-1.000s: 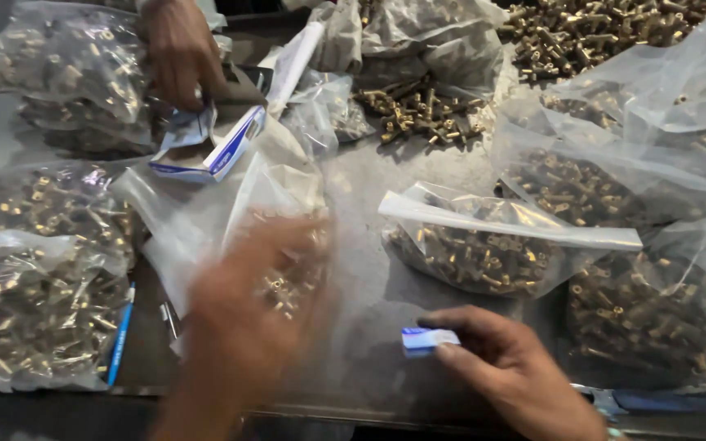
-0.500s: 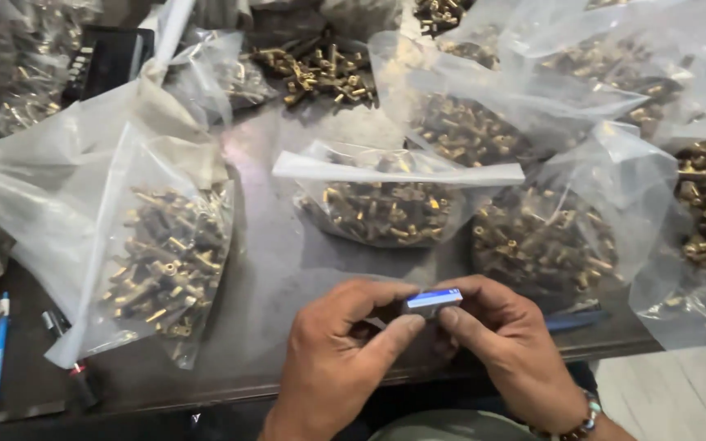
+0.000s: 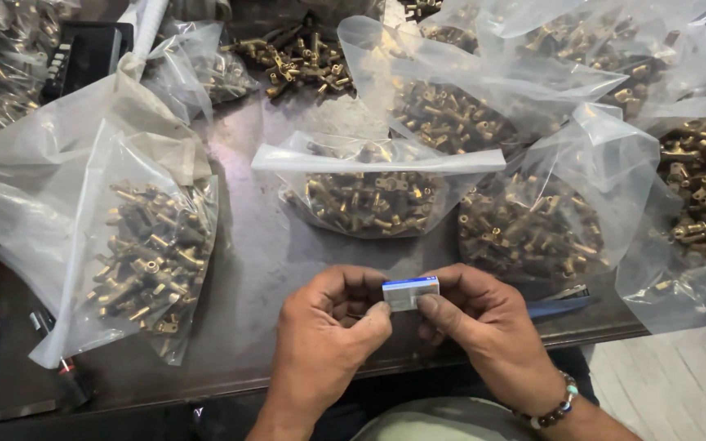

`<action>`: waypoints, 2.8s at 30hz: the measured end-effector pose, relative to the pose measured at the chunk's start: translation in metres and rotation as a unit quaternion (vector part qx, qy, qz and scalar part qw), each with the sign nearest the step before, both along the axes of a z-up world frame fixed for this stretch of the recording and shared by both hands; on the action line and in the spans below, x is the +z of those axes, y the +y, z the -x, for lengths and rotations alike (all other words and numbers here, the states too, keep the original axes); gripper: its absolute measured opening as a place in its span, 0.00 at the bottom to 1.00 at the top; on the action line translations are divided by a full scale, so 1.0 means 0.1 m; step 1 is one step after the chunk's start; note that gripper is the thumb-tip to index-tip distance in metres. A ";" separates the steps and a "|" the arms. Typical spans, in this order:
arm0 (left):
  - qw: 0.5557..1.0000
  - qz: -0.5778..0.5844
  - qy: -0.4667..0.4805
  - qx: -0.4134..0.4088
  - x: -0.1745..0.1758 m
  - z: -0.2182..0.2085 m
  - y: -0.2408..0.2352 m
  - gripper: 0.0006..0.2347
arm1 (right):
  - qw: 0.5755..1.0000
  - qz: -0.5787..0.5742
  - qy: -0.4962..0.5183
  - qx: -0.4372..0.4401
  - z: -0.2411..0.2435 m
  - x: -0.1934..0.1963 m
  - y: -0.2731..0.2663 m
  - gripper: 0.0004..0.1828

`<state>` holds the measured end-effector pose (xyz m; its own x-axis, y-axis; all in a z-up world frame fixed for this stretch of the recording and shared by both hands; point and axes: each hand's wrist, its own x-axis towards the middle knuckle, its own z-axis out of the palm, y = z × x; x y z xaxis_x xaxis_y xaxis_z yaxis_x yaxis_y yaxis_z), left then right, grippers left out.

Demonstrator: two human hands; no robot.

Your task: The person sorts brass-colored metal parts into clear plastic bags on a metal surface, seals several bags, and places them into a larger container.

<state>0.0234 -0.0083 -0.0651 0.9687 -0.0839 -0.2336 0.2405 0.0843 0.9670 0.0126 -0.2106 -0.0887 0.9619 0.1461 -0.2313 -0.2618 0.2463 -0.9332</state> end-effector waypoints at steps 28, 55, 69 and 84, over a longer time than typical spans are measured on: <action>0.916 -0.224 -0.308 -0.128 0.46 -0.10 0.09 0.11 | 0.987 0.029 -0.104 0.119 0.09 0.04 -0.06 0.18; 0.869 -0.241 -0.386 -0.192 0.40 -0.20 0.17 0.12 | 0.982 0.041 -0.061 0.175 0.02 0.08 -0.15 0.18; 0.923 -0.169 -0.321 -0.129 0.30 -0.11 0.22 0.21 | 0.999 0.007 -0.022 0.027 0.06 -0.03 -0.07 0.23; 0.981 0.142 -0.107 -0.082 0.05 0.00 0.07 0.11 | 0.998 -0.014 -0.053 0.038 0.08 0.01 -0.09 0.20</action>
